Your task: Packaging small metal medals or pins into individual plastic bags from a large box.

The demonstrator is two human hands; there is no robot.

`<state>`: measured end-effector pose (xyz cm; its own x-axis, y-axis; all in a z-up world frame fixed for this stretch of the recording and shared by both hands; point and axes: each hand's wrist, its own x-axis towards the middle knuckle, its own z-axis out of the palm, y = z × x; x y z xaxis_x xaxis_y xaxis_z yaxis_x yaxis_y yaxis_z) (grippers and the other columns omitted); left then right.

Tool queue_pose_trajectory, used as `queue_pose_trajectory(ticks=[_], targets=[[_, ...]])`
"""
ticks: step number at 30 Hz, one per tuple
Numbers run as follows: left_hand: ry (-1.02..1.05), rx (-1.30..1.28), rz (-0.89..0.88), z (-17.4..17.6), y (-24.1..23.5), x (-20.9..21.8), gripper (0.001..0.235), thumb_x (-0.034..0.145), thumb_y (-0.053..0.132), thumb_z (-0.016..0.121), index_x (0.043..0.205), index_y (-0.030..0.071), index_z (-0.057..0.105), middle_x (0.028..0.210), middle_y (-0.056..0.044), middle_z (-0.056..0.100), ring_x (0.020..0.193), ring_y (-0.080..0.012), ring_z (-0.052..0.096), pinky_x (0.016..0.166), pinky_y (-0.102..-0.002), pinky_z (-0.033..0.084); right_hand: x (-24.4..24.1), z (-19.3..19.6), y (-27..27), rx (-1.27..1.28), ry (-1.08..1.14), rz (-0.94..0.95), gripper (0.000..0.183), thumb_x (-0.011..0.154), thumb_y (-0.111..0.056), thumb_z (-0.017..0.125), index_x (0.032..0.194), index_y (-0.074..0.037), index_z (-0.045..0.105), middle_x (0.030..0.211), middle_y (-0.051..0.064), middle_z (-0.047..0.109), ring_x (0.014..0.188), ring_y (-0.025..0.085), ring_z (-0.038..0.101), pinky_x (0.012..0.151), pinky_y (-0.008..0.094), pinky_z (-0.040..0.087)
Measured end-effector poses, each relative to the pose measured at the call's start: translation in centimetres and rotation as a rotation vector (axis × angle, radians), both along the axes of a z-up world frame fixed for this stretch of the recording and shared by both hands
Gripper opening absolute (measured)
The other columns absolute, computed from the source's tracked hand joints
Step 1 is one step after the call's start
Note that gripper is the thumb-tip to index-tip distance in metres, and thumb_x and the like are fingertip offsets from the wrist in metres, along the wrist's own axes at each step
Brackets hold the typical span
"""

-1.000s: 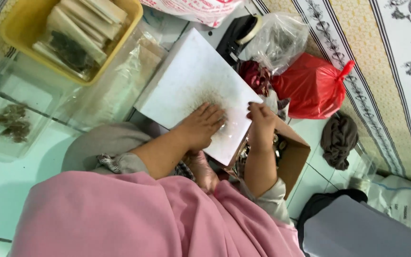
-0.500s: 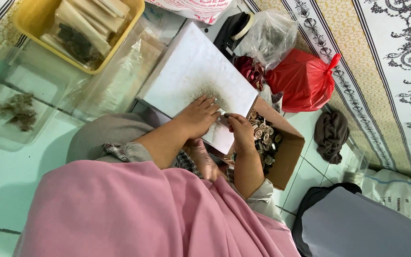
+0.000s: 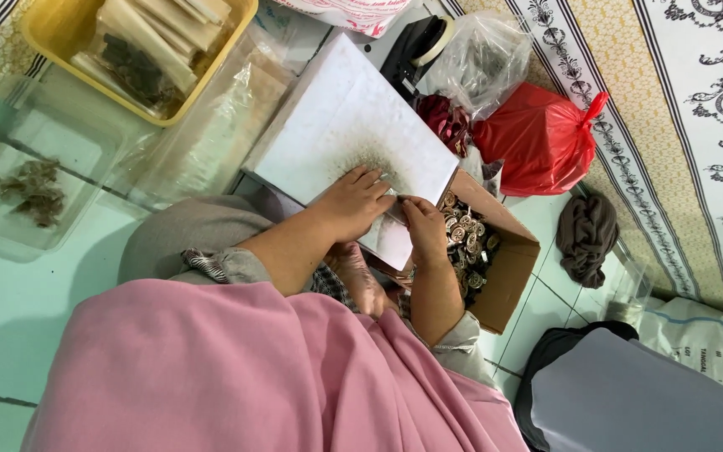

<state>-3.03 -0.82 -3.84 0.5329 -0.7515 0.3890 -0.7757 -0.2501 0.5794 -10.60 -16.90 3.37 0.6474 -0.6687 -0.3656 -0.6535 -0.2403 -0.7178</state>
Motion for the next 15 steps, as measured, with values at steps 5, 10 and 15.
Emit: queue_pose_trajectory(ticks=[5, 10, 15], targets=[[0.032, 0.099, -0.063, -0.9, -1.0, -0.4, 0.047, 0.091, 0.025, 0.060, 0.137, 0.017, 0.060, 0.139, -0.013, 0.057, 0.142, -0.0407, 0.040, 0.121, -0.057, 0.023, 0.1, 0.0, -0.1, 0.024, -0.020, -0.025, 0.020, 0.094, -0.012, 0.066, 0.110, -0.006, 0.078, 0.076, 0.003, 0.069, 0.066, 0.007, 0.061, 0.060, 0.017, 0.045], [0.052, 0.225, -0.112, 0.0, -0.6, -0.3, 0.057, 0.089, 0.034, 0.064, 0.143, 0.019, 0.057, 0.145, -0.012, 0.050, 0.146, -0.0391, 0.031, 0.124, -0.056, 0.016, -0.2, -0.5, -0.7, 0.037, -0.030, -0.013, 0.020, 0.095, -0.010, 0.067, 0.111, -0.002, 0.077, 0.084, 0.009, 0.074, 0.074, 0.012, 0.066, 0.069, 0.023, 0.053], [0.076, 0.221, -0.093, 0.3, -0.8, -0.5, 0.053, 0.092, 0.031, 0.062, 0.143, 0.017, 0.057, 0.145, -0.012, 0.050, 0.145, -0.0379, 0.032, 0.124, -0.057, 0.016, -1.1, -2.1, -2.2, -0.571, -0.066, 0.366, 0.016, 0.088, -0.017, 0.074, 0.100, -0.017, 0.084, 0.078, 0.008, 0.068, 0.070, 0.021, 0.064, 0.068, 0.034, 0.053]])
